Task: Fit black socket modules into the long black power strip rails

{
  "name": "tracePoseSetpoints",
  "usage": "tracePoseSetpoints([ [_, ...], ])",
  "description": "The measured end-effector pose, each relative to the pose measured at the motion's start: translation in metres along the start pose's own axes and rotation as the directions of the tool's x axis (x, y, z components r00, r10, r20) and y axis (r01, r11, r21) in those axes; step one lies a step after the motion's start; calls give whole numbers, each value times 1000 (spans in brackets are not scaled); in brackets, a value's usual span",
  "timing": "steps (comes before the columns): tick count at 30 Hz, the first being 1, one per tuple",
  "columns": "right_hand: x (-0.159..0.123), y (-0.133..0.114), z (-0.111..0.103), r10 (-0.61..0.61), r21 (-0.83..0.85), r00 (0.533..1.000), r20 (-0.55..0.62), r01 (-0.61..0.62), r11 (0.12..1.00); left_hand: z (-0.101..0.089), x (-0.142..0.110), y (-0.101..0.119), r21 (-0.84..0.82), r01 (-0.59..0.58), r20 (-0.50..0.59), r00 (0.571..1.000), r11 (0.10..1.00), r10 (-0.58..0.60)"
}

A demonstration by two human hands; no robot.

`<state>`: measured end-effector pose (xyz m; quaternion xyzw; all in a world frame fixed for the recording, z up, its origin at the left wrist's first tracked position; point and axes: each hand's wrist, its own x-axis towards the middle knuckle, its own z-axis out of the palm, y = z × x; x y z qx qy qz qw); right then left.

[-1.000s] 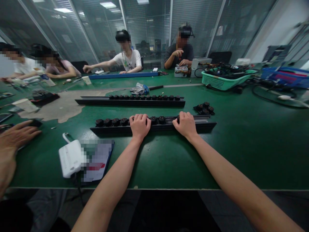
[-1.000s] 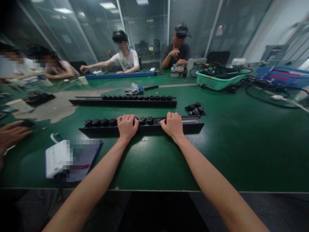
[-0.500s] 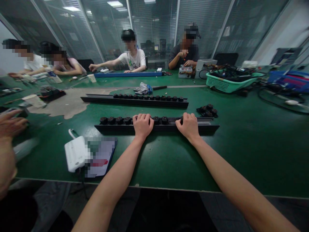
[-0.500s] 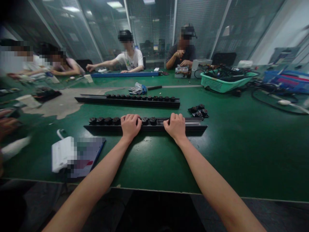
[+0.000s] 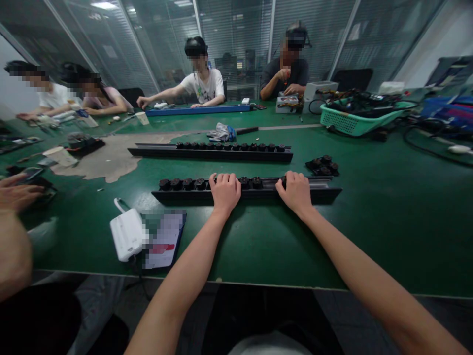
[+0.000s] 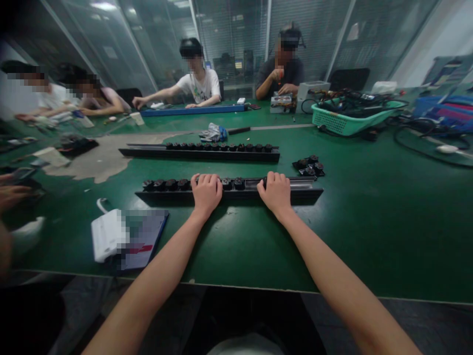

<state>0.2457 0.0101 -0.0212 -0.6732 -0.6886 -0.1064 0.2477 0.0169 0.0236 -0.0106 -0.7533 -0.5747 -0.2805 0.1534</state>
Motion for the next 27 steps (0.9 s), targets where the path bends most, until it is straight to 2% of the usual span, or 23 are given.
tracePoseSetpoints([
  [6,9,14,-5,-114,-15,987,116,117,993,2,0,1,-6,-10,-3,1000,1000,10],
  [10,14,27,-6,-206,54,963,172,200,978,5,0,3,-1,41,-30,999,999,-41],
  [17,12,39,-8,-267,159,948,172,240,958,6,2,3,-34,71,3,997,997,-71],
  [27,10,42,-11,-280,158,943,177,254,954,6,3,3,-22,73,12,997,997,-73],
])
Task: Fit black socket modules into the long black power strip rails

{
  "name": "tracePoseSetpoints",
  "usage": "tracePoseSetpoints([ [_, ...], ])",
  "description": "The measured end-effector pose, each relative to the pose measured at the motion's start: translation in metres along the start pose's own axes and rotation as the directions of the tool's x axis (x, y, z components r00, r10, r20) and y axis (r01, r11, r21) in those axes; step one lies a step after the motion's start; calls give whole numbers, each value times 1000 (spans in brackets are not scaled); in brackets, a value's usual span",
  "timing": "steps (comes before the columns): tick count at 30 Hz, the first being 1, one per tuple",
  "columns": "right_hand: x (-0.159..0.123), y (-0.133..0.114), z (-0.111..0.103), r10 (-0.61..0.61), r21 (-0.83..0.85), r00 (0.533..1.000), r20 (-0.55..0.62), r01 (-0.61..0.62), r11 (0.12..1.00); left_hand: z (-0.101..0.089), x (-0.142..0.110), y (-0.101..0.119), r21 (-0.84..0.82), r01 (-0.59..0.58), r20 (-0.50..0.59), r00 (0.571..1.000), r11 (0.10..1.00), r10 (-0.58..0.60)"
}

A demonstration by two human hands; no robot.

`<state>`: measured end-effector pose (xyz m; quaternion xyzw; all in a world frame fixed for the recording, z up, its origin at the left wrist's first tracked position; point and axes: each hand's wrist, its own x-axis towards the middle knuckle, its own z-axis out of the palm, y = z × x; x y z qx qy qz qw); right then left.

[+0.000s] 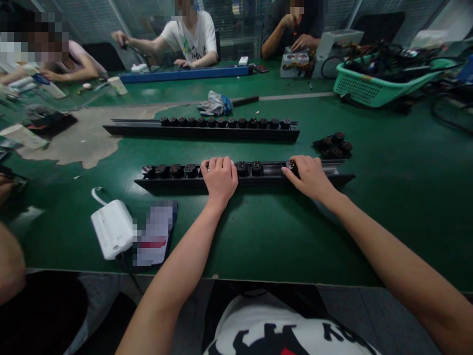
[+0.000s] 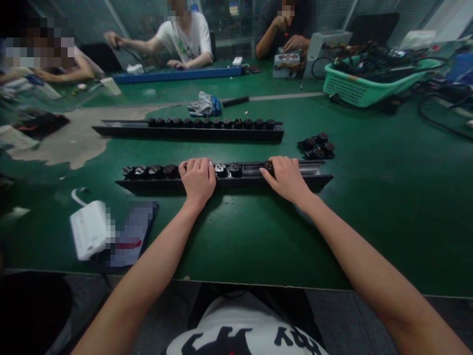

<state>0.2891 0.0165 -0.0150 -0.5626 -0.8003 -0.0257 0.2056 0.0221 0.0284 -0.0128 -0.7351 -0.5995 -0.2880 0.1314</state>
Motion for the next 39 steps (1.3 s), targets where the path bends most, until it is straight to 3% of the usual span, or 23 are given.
tracePoseSetpoints([
  [39,-1,3,-5,0,64,1000,14,-1,998,0,1,1,-24,2,-9,1000,1000,-3],
])
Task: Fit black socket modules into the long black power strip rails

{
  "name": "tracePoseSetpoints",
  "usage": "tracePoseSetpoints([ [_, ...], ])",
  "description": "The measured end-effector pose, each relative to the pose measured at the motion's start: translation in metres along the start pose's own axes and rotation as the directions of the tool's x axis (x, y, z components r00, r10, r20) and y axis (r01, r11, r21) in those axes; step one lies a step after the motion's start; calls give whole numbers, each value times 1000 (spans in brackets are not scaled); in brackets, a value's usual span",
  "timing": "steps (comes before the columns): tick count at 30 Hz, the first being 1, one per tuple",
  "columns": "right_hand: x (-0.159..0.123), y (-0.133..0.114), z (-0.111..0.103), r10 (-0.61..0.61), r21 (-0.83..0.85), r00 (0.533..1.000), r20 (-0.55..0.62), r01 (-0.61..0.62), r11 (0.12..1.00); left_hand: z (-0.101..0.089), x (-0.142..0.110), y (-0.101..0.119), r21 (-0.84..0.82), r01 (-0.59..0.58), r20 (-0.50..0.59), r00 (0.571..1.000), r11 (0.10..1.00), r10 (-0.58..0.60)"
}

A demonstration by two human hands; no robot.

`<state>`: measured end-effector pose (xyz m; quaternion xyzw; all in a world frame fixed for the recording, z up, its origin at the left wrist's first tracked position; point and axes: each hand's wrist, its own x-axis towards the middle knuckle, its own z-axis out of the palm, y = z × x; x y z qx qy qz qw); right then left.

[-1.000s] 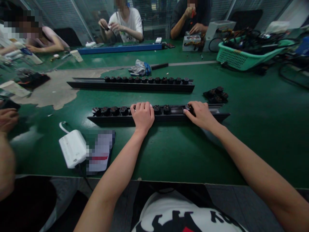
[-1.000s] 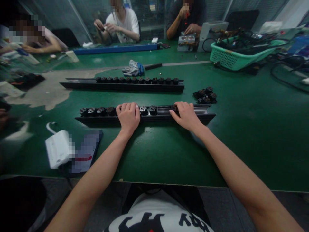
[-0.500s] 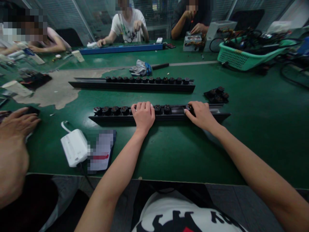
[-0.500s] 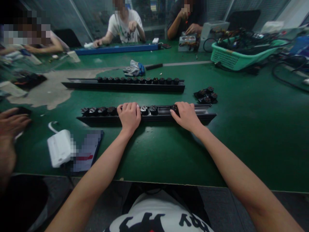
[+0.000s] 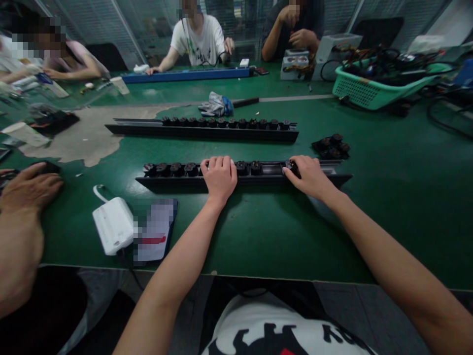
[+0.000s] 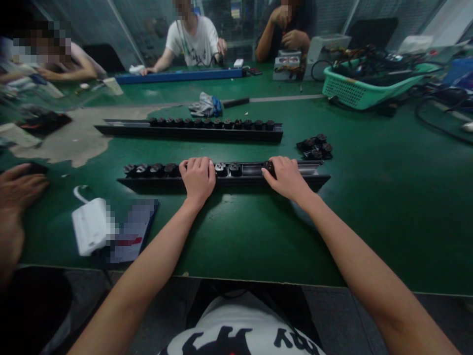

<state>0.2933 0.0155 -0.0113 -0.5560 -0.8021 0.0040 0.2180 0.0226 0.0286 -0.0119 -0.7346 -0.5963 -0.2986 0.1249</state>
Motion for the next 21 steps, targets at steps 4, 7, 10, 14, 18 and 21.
tracePoseSetpoints([
  [4,-1,5,1,8,-4,1000,2,-8,1000,1,0,0,23,-3,0,1000,1000,3],
  [7,-1,7,1,4,8,1000,2,-4,1000,1,0,0,12,0,-2,1000,1000,0],
  [10,-1,7,1,-1,15,1000,3,1,1000,0,0,0,-12,4,11,1000,1000,-4],
  [14,-1,6,0,2,8,1000,6,-2,1000,0,0,0,-9,2,10,1000,1000,-2],
  [18,0,6,0,0,8,1000,10,0,1000,0,0,0,-6,0,-1,1000,1000,0],
  [21,0,7,0,2,1,1000,13,-2,1000,0,0,0,-29,3,8,1000,1000,-3],
])
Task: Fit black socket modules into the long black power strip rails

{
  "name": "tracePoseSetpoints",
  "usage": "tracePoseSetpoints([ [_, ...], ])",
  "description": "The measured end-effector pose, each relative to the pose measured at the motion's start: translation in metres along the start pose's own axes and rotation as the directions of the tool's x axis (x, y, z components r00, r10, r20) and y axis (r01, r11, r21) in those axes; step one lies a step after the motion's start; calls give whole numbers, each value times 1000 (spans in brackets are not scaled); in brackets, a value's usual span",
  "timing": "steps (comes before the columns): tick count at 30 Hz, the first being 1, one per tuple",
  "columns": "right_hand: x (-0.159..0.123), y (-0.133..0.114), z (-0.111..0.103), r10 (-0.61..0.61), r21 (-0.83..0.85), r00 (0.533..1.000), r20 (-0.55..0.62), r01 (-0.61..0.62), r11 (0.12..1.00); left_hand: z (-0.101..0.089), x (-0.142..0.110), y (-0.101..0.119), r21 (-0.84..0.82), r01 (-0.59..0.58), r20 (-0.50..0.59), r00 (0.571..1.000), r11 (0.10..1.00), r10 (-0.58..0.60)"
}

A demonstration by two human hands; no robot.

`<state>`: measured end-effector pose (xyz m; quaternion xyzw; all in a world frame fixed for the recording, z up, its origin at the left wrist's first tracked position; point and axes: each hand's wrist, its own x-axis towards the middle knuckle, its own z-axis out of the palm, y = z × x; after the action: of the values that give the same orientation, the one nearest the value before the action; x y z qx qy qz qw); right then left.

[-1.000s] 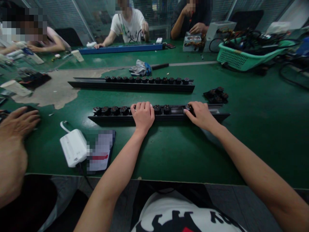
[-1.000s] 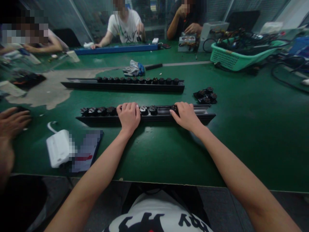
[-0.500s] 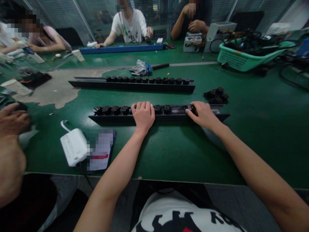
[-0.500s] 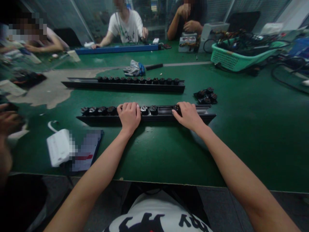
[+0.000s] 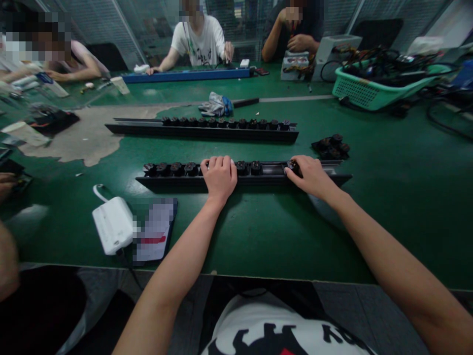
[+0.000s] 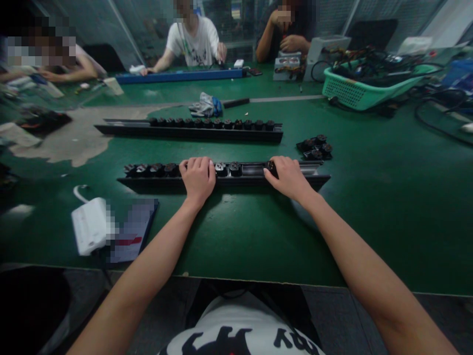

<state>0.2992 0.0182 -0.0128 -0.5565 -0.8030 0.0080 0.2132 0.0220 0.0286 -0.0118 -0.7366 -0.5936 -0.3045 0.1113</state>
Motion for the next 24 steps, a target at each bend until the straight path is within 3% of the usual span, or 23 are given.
tracePoseSetpoints([
  [24,0,7,-8,33,-1,999,26,-33,999,-2,0,0,-19,14,17,1000,1000,-14],
])
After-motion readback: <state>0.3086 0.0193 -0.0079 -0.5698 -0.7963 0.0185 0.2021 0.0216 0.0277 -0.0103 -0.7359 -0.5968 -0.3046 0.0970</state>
